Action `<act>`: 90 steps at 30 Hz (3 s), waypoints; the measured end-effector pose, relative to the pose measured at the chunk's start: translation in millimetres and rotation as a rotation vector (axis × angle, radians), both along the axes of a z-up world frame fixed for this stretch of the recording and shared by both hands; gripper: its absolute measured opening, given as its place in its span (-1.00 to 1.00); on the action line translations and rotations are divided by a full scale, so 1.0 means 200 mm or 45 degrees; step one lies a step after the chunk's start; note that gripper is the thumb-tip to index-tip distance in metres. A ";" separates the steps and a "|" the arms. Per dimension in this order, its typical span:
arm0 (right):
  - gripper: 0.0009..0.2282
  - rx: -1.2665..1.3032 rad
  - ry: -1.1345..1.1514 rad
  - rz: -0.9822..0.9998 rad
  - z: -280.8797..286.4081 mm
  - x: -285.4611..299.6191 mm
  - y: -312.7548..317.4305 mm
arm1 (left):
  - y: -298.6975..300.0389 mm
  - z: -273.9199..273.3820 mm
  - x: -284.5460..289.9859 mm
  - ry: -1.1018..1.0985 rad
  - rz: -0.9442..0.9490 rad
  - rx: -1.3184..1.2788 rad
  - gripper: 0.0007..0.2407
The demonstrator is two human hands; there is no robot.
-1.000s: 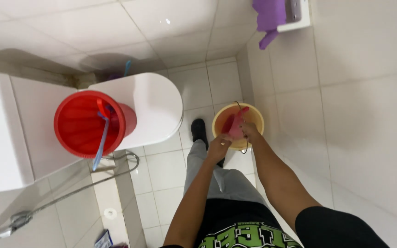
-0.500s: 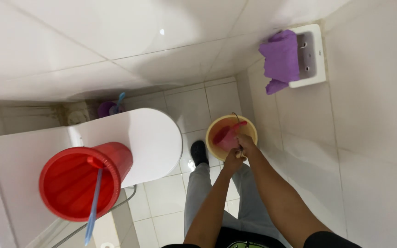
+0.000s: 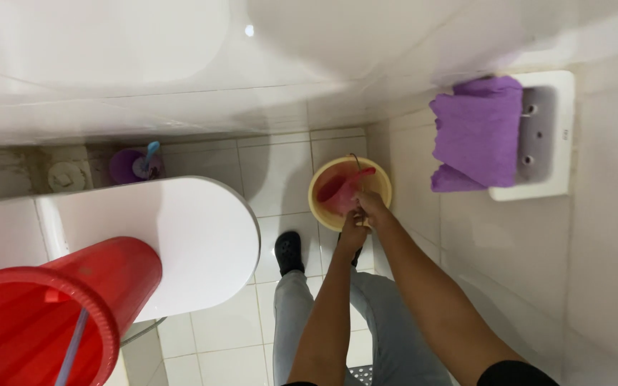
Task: Cleaning bathroom surfaces including the sink and shelf, and organizing supplies.
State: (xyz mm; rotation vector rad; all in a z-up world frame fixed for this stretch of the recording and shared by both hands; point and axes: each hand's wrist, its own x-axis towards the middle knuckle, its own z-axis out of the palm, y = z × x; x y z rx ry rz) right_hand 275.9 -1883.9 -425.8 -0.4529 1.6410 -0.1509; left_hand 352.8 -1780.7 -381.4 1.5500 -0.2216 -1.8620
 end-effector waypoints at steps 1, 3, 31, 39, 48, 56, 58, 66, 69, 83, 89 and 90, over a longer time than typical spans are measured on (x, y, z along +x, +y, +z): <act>-0.93 0.008 0.002 0.004 -0.03 0.00 -0.05 | -0.03 -0.08 -0.02 0.002 0.004 0.008 -0.44; -0.90 0.047 0.015 0.040 -0.09 -0.02 -0.14 | -0.08 -0.24 -0.07 0.188 0.153 -0.130 -0.35; -0.63 -0.634 0.731 0.425 -0.11 -0.17 -0.53 | 0.19 0.07 0.37 -0.145 0.177 -0.009 -0.34; -0.63 -0.399 0.721 0.996 0.46 0.26 -0.08 | 0.54 0.56 0.62 -0.137 0.563 -0.023 -0.51; -0.89 -0.541 0.304 1.129 0.93 1.13 0.25 | 0.78 1.20 1.23 -0.233 1.071 -0.090 -0.69; -0.68 -0.632 -0.237 1.141 0.64 2.20 -0.06 | 0.85 1.27 1.53 -0.293 1.136 -0.074 -0.72; -0.65 -0.574 -0.224 1.215 0.51 2.45 -0.09 | 0.85 1.22 1.55 -0.253 1.150 0.000 -0.72; -0.87 0.137 -0.179 0.858 -0.37 3.07 -0.15 | 0.66 1.01 1.59 -0.111 1.337 0.217 -0.73; -0.83 0.162 -0.368 0.611 -0.67 3.12 -0.13 | 0.59 0.91 1.57 -0.080 1.497 0.155 -0.73; -0.56 -1.049 -0.590 1.862 -0.40 4.16 0.27 | 0.58 0.85 1.59 -0.064 1.801 0.253 -0.74; -0.85 -0.622 -0.655 1.641 0.56 4.05 0.35 | 0.68 1.00 1.60 -0.122 1.741 0.246 -0.73; -0.90 -0.713 -0.747 1.558 0.70 3.97 0.35 | 0.71 1.00 1.56 -0.138 1.757 0.221 -0.73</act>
